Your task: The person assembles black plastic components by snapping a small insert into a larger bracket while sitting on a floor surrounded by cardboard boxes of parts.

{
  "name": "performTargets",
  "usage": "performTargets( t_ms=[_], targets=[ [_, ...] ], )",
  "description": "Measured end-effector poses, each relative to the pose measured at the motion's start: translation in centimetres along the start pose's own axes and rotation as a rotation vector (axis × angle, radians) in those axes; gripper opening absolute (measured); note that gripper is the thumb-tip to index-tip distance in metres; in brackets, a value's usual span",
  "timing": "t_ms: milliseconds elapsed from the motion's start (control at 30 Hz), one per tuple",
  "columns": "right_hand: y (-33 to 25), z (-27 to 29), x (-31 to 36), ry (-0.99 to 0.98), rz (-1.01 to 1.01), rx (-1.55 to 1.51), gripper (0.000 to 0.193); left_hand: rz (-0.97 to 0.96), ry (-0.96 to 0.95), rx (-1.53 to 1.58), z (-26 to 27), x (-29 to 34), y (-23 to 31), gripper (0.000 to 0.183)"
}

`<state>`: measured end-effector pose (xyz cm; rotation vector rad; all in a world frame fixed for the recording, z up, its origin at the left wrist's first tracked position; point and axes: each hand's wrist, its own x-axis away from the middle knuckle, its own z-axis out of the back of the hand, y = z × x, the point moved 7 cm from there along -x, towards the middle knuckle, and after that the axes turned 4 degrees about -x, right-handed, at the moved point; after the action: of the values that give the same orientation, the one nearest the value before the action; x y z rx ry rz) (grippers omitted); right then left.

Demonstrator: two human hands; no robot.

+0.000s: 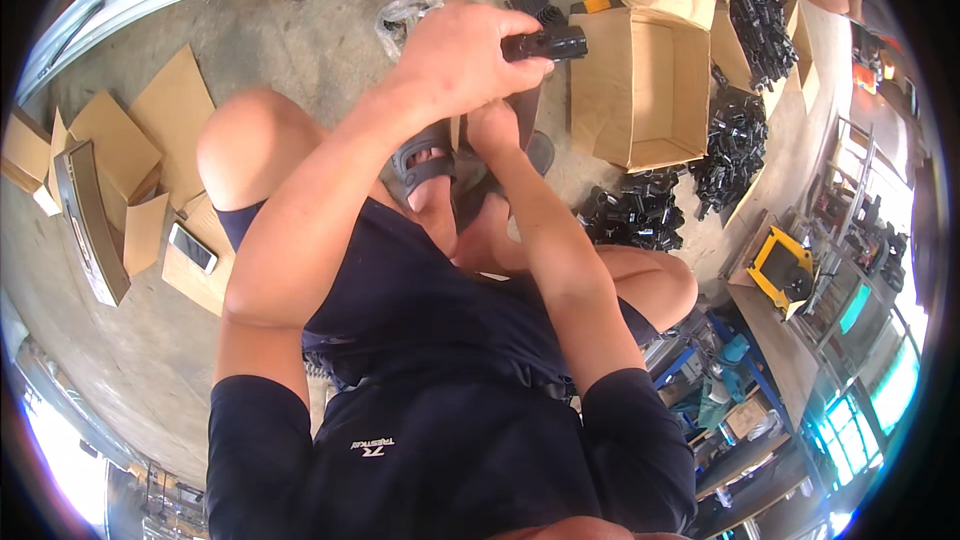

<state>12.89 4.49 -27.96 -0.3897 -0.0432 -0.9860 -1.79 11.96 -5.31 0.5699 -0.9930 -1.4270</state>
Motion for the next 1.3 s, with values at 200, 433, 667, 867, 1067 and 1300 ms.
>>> performTargets(
  t_ms=[200, 433, 667, 867, 1067, 1300],
  targets=[
    [2.2, -1.4, 0.0, 0.022, -0.044, -0.095, 0.025, -0.206, -0.006, -0.224, -2.2, -1.0, 0.5, 0.040],
    [3.1, 11.1, 1.5, 0.078, -0.399, -0.555, 0.021, -0.269, -0.024, -0.368, -2.4, -0.5, 0.1, 0.034],
    [3.6, 25.0, 5.0, 0.551, -0.362, -1.059, 0.021, -0.413, -0.008, -0.463, -3.9, 0.1, 1.9, 0.034],
    [-1.7, 29.8, 4.7, 0.484, -0.072, -0.663, 0.023, -0.421, 0.002, -0.450, -3.9, 1.0, 3.3, 0.028],
    [-2.9, 29.0, 5.1, 0.540, 0.036, -0.433, 0.016, -0.406, -0.007, -0.452, -4.3, 1.5, 4.0, 0.029],
    [-4.0, 29.1, 4.9, 0.586, 0.147, -0.271, 0.016, -0.410, 0.026, -0.420, -3.9, 2.0, 4.1, 0.024]
  ],
)
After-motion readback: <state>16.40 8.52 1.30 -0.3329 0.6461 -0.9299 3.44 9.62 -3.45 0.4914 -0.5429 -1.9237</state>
